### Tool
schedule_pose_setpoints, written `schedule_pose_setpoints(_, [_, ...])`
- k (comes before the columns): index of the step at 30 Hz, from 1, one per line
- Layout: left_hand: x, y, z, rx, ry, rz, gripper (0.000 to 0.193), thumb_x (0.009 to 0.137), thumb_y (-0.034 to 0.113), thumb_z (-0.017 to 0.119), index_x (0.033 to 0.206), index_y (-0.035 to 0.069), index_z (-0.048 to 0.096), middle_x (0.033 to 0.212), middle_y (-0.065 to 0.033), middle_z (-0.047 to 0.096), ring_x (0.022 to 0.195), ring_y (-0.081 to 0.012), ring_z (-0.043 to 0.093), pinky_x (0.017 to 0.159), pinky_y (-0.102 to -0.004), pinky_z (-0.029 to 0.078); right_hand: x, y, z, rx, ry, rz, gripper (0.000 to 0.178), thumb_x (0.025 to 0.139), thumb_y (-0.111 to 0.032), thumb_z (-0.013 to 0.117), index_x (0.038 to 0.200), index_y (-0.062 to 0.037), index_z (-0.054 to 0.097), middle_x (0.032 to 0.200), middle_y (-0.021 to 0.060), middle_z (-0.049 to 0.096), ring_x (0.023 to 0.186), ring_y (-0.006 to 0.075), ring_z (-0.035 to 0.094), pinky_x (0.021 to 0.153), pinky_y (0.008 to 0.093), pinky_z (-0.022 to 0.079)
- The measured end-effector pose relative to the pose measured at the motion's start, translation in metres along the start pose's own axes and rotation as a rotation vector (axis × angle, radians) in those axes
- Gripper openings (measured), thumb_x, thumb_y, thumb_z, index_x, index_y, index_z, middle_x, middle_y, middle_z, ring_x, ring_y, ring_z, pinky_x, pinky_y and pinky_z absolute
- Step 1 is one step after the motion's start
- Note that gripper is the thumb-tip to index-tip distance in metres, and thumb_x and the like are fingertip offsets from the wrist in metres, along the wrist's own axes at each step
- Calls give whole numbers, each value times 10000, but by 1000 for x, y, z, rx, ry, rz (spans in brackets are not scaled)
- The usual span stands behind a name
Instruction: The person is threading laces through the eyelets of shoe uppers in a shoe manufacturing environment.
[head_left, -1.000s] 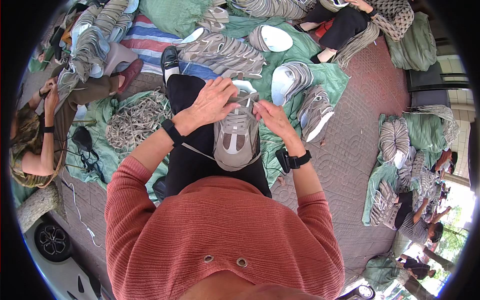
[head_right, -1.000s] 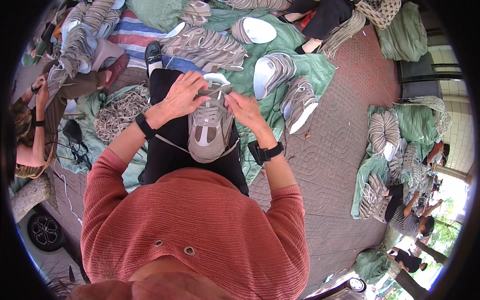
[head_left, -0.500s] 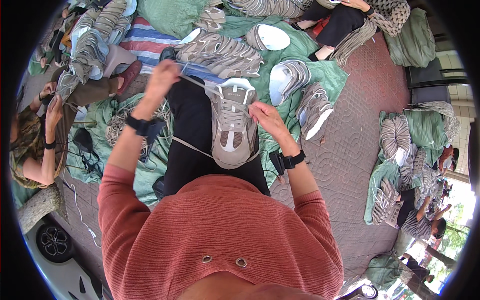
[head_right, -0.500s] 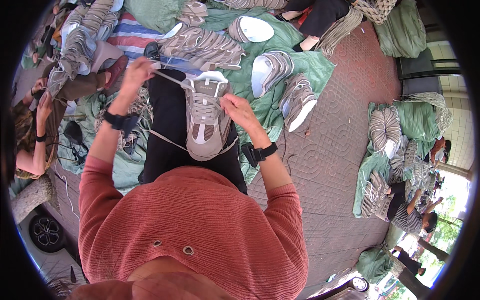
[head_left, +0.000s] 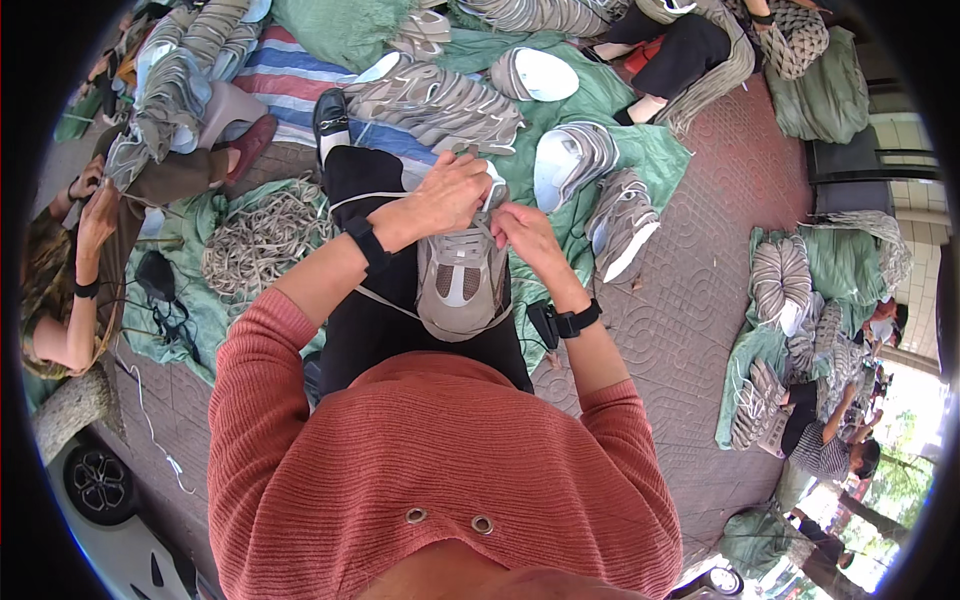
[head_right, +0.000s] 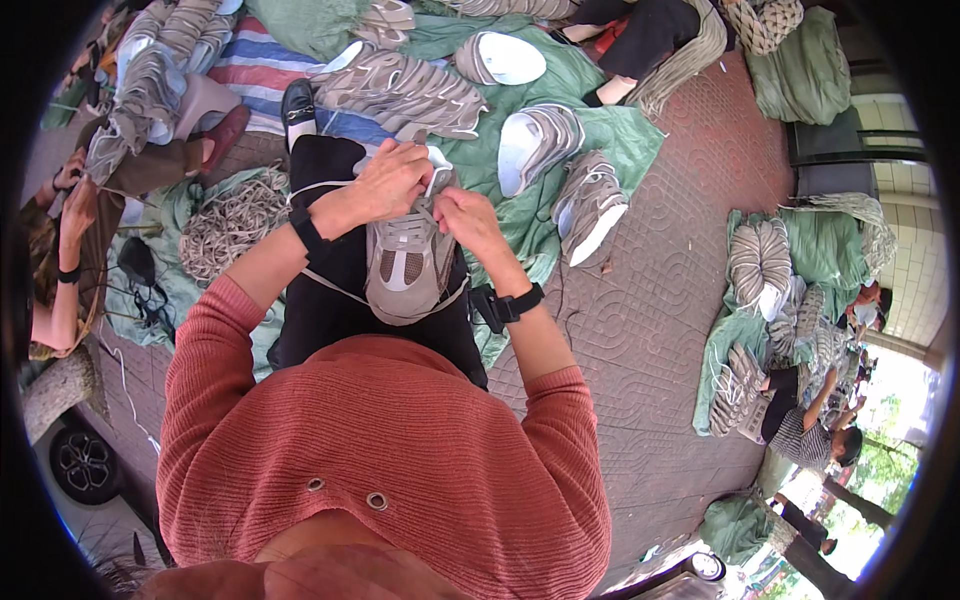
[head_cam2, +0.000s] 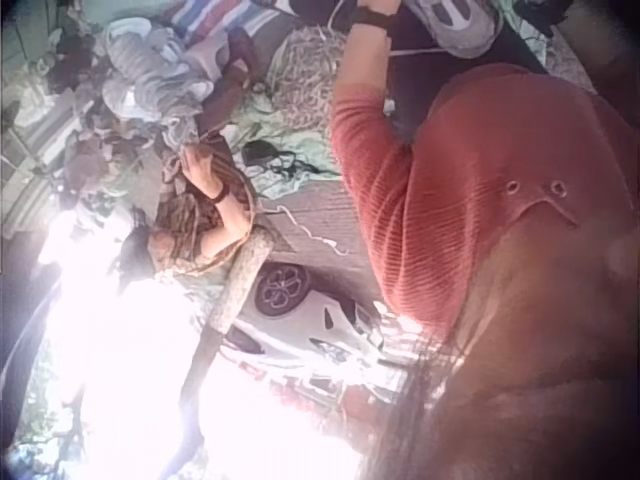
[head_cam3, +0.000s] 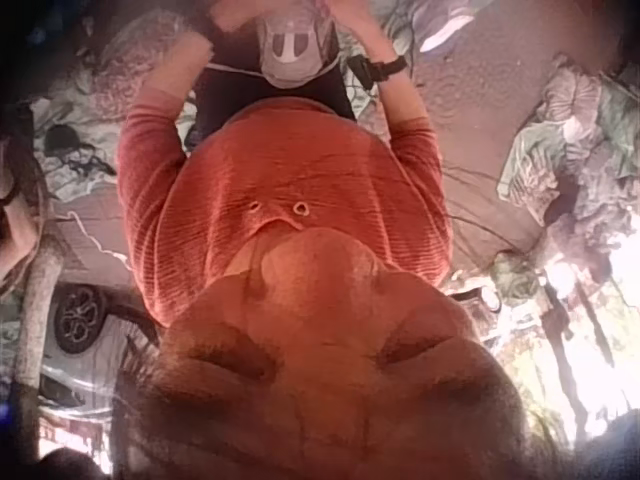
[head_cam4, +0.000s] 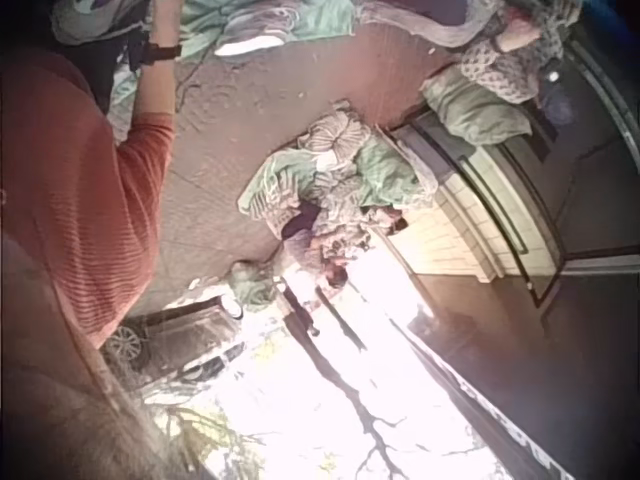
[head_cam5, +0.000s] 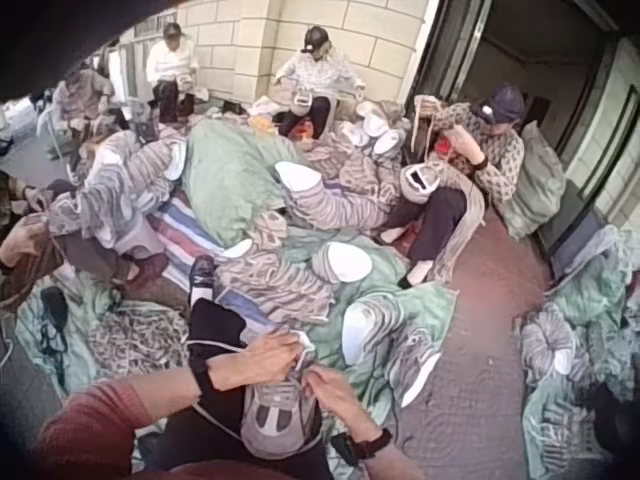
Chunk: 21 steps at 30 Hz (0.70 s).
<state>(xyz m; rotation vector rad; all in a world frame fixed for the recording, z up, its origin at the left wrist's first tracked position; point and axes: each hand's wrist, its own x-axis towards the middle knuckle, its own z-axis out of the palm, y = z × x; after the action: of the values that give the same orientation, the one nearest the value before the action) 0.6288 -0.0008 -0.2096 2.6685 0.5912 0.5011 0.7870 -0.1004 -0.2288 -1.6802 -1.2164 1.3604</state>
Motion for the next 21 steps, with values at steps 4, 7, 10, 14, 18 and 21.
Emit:
schedule_pose_setpoints(4, [5,-6,2,-131,-121,36,107,648,52,625,726,69,553,840,-64,499,902,-234,507,739,-358,319,-2,-9,-4,278,-104,91,204,820,-166,511,712,-19,602,667,53,610,571,118,557,528,232,372])
schedule_pose_setpoints(7, [5,-3,0,-163,-142,90,192,645,32,640,792,71,524,850,-63,486,905,-241,495,744,-361,308,-4,-11,-10,337,-184,92,187,827,-162,546,726,-22,619,633,46,594,575,114,544,539,222,359])
schedule_pose_setpoints(10, [4,-1,-1,-220,-115,155,227,657,20,644,827,74,504,838,-61,472,877,-242,488,736,-359,308,-1,-1,-17,410,-264,115,194,830,-184,566,745,-21,628,657,48,606,581,114,550,543,226,364])
schedule_pose_setpoints(14, [4,-1,-1,-314,-155,79,168,693,19,615,821,89,532,803,-46,469,829,-223,504,724,-353,312,0,0,-22,560,-284,192,202,828,-199,592,747,-17,625,668,47,607,609,115,576,568,216,397])
schedule_pose_setpoints(18, [7,-2,-5,-339,-228,-3,129,696,43,620,788,81,539,774,-44,465,788,-222,508,720,-350,313,9,-5,-36,279,-291,119,245,793,-272,647,774,-28,625,697,45,606,648,156,589,603,247,427])
schedule_pose_setpoints(21, [5,-4,-1,-345,-219,16,122,691,34,612,751,69,512,770,-43,466,740,-219,488,719,-335,314,16,-8,-42,-408,38,-204,506,663,-378,761,1008,-60,571,1110,108,522,917,256,554,745,338,457])
